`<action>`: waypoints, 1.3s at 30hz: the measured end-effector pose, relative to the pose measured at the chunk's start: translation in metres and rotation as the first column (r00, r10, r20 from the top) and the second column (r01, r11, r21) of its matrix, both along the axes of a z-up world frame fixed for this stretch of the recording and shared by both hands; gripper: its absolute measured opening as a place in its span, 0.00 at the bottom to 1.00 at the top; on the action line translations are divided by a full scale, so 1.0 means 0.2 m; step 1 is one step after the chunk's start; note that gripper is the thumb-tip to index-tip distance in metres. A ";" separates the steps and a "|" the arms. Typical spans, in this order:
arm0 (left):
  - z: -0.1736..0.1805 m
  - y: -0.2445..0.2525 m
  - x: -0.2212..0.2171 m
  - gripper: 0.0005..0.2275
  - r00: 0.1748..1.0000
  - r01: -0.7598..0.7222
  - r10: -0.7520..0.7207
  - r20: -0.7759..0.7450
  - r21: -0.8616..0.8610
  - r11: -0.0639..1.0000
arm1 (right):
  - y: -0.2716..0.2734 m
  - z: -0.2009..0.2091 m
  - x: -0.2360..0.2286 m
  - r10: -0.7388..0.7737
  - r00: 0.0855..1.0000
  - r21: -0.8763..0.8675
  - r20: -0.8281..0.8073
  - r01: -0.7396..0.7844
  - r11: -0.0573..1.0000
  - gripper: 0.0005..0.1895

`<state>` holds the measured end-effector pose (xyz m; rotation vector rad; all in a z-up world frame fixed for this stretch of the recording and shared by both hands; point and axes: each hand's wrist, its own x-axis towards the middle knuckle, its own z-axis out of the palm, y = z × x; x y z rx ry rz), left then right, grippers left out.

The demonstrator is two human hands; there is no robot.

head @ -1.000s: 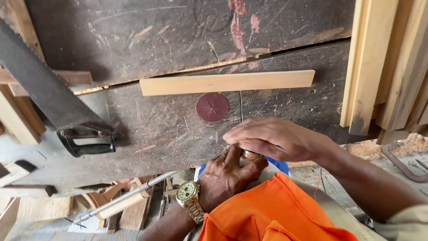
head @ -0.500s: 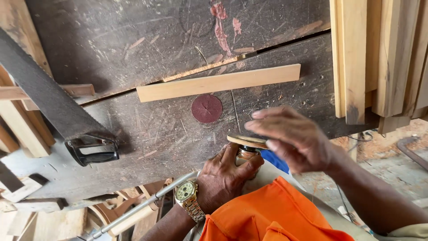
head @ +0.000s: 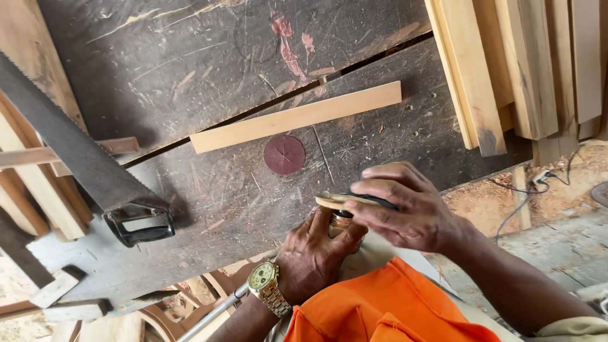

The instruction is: Attaching a sanding pad and a sanding disc to an angle grinder at a workbench.

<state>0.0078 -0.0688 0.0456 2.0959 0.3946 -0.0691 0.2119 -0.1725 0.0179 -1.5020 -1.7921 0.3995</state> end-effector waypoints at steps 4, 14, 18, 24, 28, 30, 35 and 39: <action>0.00 -0.02 -0.08 0.16 0.998 -0.056 0.056 -0.023 -0.004 0.998 | -0.30 -0.19 0.06 -0.042 0.996 -0.004 0.074 0.043 0.999 0.09; -0.03 -0.06 -0.12 0.19 0.989 0.035 -0.050 0.137 0.112 0.993 | -0.12 -0.24 -0.02 -0.208 0.847 -0.442 -0.489 -0.035 0.896 0.13; -0.05 -0.09 -0.16 0.20 0.985 0.049 -0.071 0.155 0.143 0.989 | -0.01 -0.17 0.00 -0.134 0.856 -0.575 -0.499 -0.212 0.790 0.18; -0.13 -0.09 -0.28 0.22 0.993 0.054 -0.068 0.095 0.138 0.989 | -0.18 -0.71 0.02 -0.511 0.817 -0.710 -0.269 0.190 0.678 0.12; -0.15 -0.05 -0.31 0.22 0.994 0.066 -0.077 0.078 0.131 0.989 | -0.32 -1.09 0.05 -0.561 0.823 -0.504 0.085 0.521 0.689 0.11; -0.16 -0.03 -0.32 0.22 0.988 0.063 -0.078 0.131 0.112 0.992 | -0.36 -1.17 0.07 -0.735 0.640 -0.454 0.224 0.736 0.502 0.17; -0.16 0.03 -0.30 0.23 0.989 0.064 -0.076 0.128 0.098 0.993 | -0.25 -0.75 0.11 -0.631 0.733 -0.651 -0.254 0.353 0.672 0.30; -0.13 0.07 -0.27 0.24 0.988 0.093 -0.100 0.113 0.066 0.993 | -0.11 -0.35 -0.02 -0.168 0.786 -0.406 -0.594 -0.113 0.907 0.37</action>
